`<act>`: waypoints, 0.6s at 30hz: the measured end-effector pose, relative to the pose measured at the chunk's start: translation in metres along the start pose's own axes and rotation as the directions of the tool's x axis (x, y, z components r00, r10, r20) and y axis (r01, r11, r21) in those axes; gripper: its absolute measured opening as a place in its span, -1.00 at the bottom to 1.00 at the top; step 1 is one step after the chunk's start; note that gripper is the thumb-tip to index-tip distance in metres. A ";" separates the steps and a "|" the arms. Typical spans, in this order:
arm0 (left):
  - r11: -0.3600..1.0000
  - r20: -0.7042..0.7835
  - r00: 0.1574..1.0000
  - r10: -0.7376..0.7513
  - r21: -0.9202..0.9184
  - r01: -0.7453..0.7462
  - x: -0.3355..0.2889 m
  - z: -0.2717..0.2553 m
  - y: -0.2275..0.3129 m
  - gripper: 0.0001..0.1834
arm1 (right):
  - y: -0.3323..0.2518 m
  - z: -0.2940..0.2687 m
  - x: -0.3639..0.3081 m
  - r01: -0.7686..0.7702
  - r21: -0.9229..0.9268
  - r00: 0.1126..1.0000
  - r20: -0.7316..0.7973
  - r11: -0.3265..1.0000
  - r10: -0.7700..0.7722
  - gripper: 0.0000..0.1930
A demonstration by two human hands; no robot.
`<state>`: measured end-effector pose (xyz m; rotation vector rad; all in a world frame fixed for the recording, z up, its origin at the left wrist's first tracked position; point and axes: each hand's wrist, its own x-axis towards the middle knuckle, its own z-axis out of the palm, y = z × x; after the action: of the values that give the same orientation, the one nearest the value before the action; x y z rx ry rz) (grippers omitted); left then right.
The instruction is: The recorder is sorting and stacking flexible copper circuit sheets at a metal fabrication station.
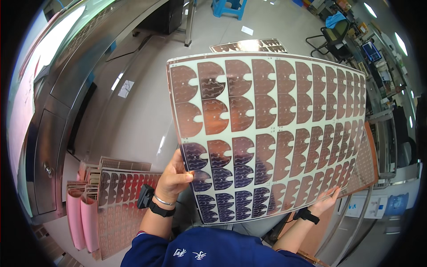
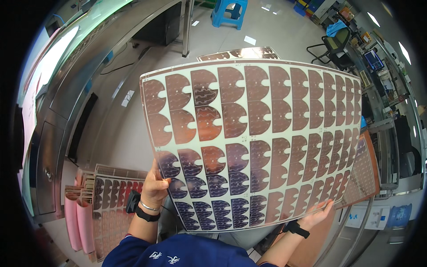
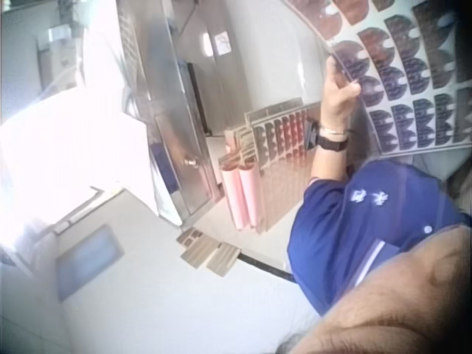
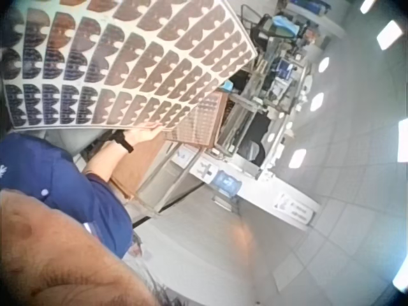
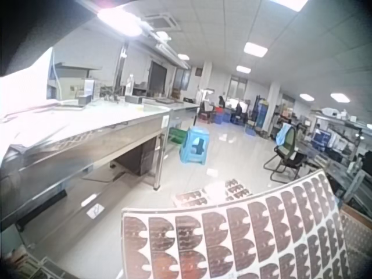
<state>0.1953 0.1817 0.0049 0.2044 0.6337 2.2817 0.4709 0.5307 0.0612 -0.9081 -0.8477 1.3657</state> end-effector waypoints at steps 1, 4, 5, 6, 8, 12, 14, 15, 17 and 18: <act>1.000 0.016 1.000 -0.004 -0.007 0.004 -0.001 -0.004 -0.001 -0.25 | 0.000 0.006 -0.004 0.014 -0.015 0.999 -0.047 1.000 -0.015 -0.83; 0.998 0.012 1.000 -0.026 -0.055 0.027 -0.003 -0.008 -0.003 -0.21 | 0.002 -0.006 0.005 -0.016 0.014 0.996 -0.092 1.000 0.017 -0.85; 0.999 -0.002 1.000 -0.026 -0.047 0.026 -0.003 -0.009 -0.002 -0.20 | 0.002 -0.011 0.008 -0.018 0.011 0.997 -0.080 1.000 0.018 -0.85; 0.999 -0.015 1.000 -0.026 -0.039 0.025 -0.003 -0.009 -0.002 -0.18 | 0.003 -0.015 0.011 -0.019 0.007 0.997 -0.068 1.000 0.020 -0.85; 0.999 -0.039 0.999 -0.013 -0.039 0.012 -0.002 -0.006 -0.002 -0.15 | 0.003 -0.015 0.013 -0.018 -0.006 0.997 -0.079 1.000 0.018 -0.85; 0.997 -0.007 1.000 0.009 -0.074 -0.010 -0.003 -0.013 -0.004 -0.12 | 0.000 0.010 -0.002 0.016 -0.030 0.979 -0.204 0.999 -0.022 -0.84; 0.997 -0.037 0.999 0.015 -0.071 -0.018 -0.001 -0.011 -0.004 -0.13 | -0.001 0.022 -0.008 0.034 -0.020 0.969 -0.242 0.999 -0.038 -0.83; 0.997 -0.041 0.999 0.017 -0.071 -0.020 0.001 -0.011 -0.005 -0.14 | -0.001 0.024 -0.009 0.037 -0.008 0.969 -0.244 0.999 -0.038 -0.83; 0.997 -0.054 0.998 0.018 -0.072 -0.021 0.000 -0.014 -0.004 -0.15 | -0.004 0.026 -0.010 0.033 0.029 0.969 -0.245 0.999 -0.025 -0.82; 0.994 -0.003 1.000 0.016 -0.110 -0.016 -0.001 -0.023 -0.006 -0.16 | -0.005 0.027 -0.010 0.026 0.054 0.970 -0.243 0.998 -0.012 -0.82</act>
<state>0.1925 0.1762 -0.0181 0.1546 0.5071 2.3252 0.4482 0.5214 0.0773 -0.9972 -0.6253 1.2260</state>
